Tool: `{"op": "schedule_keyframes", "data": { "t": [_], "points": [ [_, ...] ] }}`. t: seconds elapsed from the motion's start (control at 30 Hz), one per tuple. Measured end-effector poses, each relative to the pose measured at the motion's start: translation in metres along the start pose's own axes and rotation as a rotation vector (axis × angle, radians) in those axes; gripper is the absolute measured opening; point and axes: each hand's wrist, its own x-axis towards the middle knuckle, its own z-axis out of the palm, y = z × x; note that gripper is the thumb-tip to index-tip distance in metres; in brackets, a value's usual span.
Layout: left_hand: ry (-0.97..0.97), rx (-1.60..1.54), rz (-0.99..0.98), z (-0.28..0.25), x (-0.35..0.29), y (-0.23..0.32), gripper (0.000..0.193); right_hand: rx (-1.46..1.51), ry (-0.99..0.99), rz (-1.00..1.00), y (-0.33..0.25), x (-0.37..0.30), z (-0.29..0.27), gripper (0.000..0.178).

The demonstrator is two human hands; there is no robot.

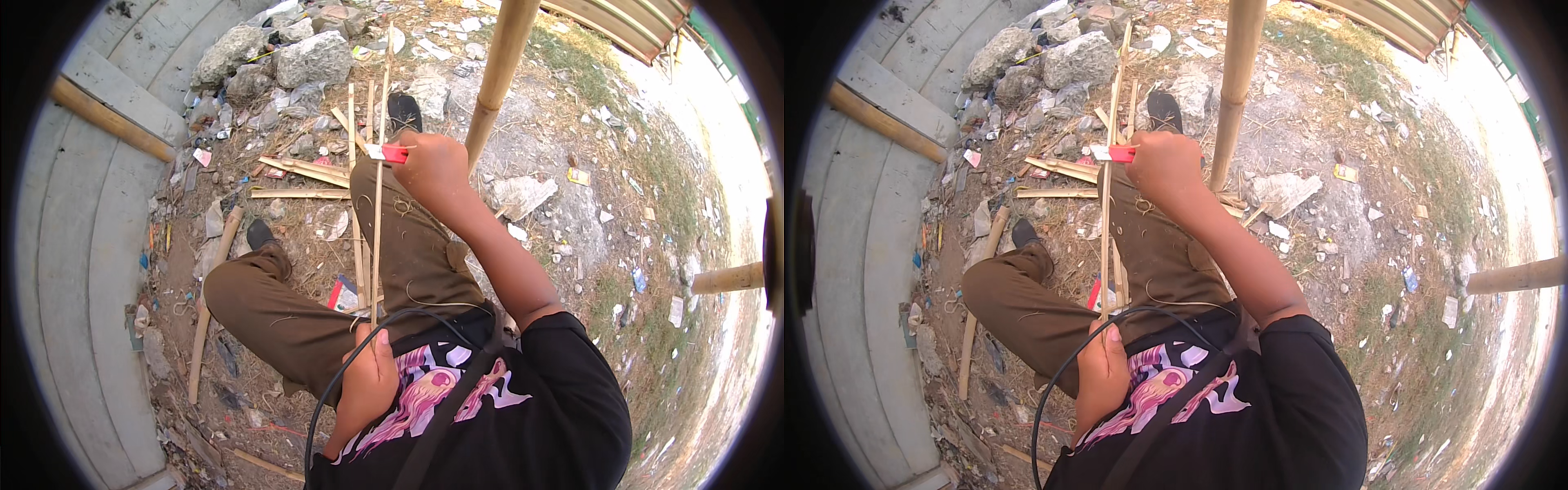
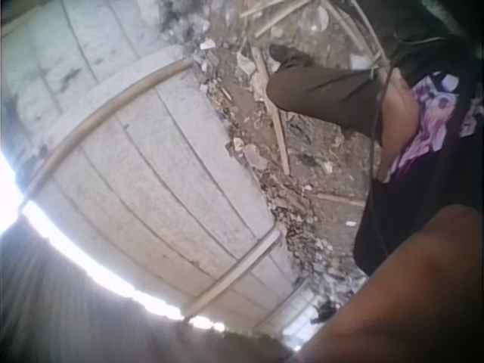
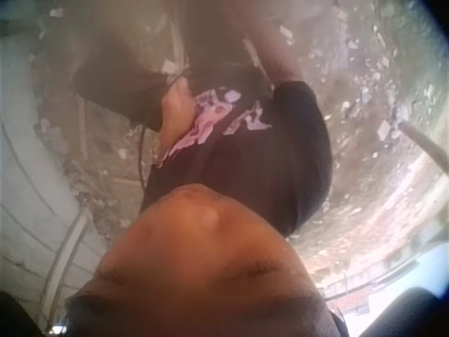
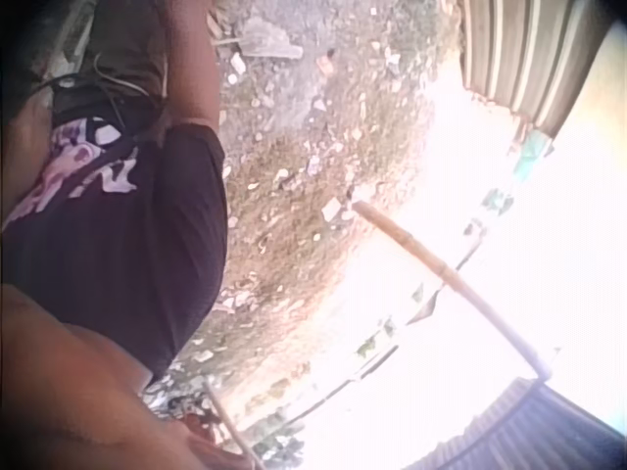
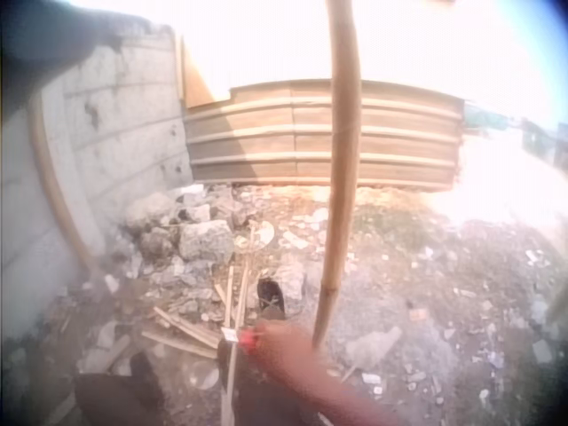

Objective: The person sits on the ground and uses a red utility knife to shave and smooth a long bamboo stick. They hold the stick with their left hand and repeatedly scrape along its length with the knife in their right hand, removing thin strips of bamboo.

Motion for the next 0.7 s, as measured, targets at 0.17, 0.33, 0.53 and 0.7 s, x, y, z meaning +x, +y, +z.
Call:
{"op": "schedule_keyframes", "data": {
  "t": [0.17,0.33,0.53,0.7],
  "points": [
    [0.005,0.029,0.003,-0.001,0.005,0.003,0.019,-0.033,-0.11,0.023,-0.007,-0.026,-0.002,0.018],
    [-0.045,0.113,-0.025,-0.004,0.004,0.007,0.02,-0.085,-0.094,-0.036,0.015,0.028,0.0,0.014],
    [-0.107,0.081,-0.025,-0.003,-0.006,0.002,0.019,-0.224,-0.074,0.254,0.048,0.096,-0.029,0.019],
    [-0.077,0.076,-0.075,-0.001,0.005,0.008,0.019,-0.149,-0.164,-0.07,0.019,-0.003,0.002,0.014]
  ]
}}
